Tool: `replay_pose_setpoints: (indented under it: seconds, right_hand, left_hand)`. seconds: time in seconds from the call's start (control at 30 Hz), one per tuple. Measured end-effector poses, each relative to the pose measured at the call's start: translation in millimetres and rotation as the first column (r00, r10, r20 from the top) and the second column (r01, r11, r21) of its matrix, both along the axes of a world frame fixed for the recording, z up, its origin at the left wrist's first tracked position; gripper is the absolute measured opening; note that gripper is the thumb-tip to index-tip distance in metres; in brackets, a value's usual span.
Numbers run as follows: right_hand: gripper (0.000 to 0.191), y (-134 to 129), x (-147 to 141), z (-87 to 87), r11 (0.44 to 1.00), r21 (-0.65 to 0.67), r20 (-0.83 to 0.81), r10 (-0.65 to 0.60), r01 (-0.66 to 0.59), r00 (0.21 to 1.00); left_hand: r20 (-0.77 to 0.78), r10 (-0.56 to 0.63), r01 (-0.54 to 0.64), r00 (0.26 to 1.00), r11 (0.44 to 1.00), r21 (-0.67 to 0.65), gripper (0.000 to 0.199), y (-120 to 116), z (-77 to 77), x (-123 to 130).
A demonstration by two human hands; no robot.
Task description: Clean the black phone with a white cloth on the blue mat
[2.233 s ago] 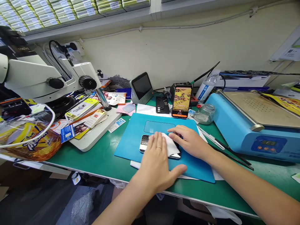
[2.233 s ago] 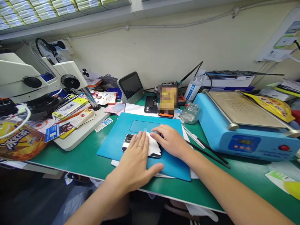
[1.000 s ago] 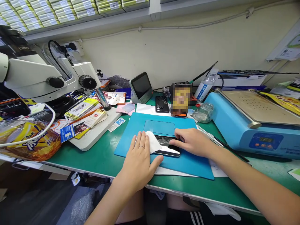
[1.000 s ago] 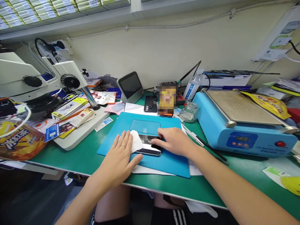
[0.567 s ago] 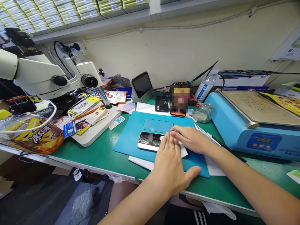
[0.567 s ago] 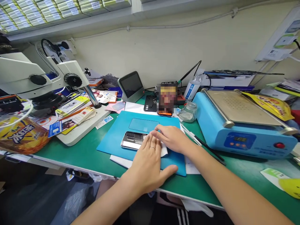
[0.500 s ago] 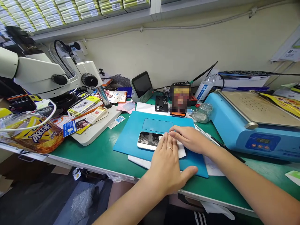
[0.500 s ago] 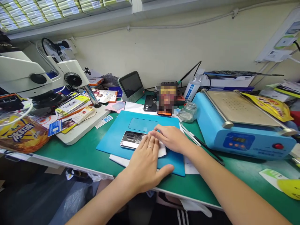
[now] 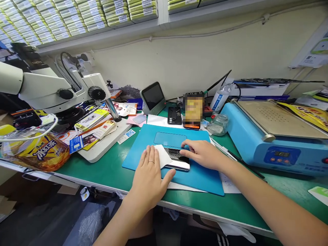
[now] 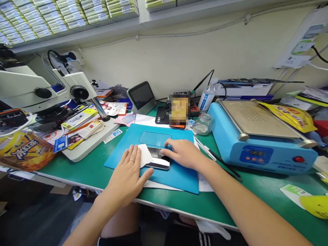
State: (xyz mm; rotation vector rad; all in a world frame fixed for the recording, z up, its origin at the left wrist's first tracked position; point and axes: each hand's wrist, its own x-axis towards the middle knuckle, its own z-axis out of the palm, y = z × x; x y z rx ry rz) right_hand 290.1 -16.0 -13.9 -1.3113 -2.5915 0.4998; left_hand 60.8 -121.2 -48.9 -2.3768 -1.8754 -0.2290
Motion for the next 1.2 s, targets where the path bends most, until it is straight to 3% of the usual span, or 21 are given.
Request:
replay_pose_setpoints:
  seconds: [0.13, 0.3, 0.37, 0.5, 0.7, 0.83, 0.9, 1.03, 1.2]
  right_hand:
    - [0.050, 0, 3, 5.4, 0.995, -0.027, 0.041, 0.096, -0.095, 0.995]
    - [0.090, 0, 4, 16.0, 0.980, -0.130, 0.131, 0.170, -0.154, 0.977]
    - [0.097, 0, 5, 17.9, 0.973, -0.164, 0.136, 0.188, -0.165, 0.973]
    - [0.101, 2, 6, 16.3, 0.972, -0.177, 0.119, 0.179, -0.157, 0.977]
    - [0.105, 1, 8, 11.3, 0.970, -0.172, 0.059, 0.184, -0.171, 0.981]
    - [0.106, 1, 12, 14.5, 0.960, -0.199, 0.009, 0.201, -0.195, 0.980]
    - [0.107, 2, 13, 16.6, 0.957, -0.229, 0.005, 0.182, -0.176, 0.983]
    - [0.090, 2, 13, 16.1, 0.960, -0.247, 0.000, 0.139, -0.135, 0.990]
    - [0.091, 0, 9, 14.8, 0.968, -0.211, 0.027, 0.148, -0.139, 0.989]
  left_hand:
    - [0.015, 0.039, -0.039, 0.999, 0.999, -0.008, 0.084, 1, -1.4, 1]
    - [0.044, 0.060, -0.059, 0.997, 0.998, -0.033, 0.084, 9, -2.4, -6]
    - [0.055, 0.038, -0.035, 0.998, 0.997, -0.062, 0.086, 13, 0.1, -6]
    - [0.102, -0.022, 0.033, 0.995, 0.994, -0.107, 0.095, 14, 6.5, 3]
    - [0.230, -0.230, 0.262, 0.946, 0.958, -0.116, 0.100, 10, 12.5, 43]
    - [0.259, -0.309, 0.345, 0.915, 0.932, -0.107, 0.100, 12, 17.2, 59]
    - [0.257, -0.333, 0.366, 0.907, 0.926, -0.092, 0.103, 14, 18.8, 60]
    - [0.241, -0.351, 0.374, 0.905, 0.926, -0.055, 0.100, 15, 16.7, 53]
    - [0.203, -0.289, 0.307, 0.936, 0.950, -0.062, 0.095, 10, 6.3, 21]
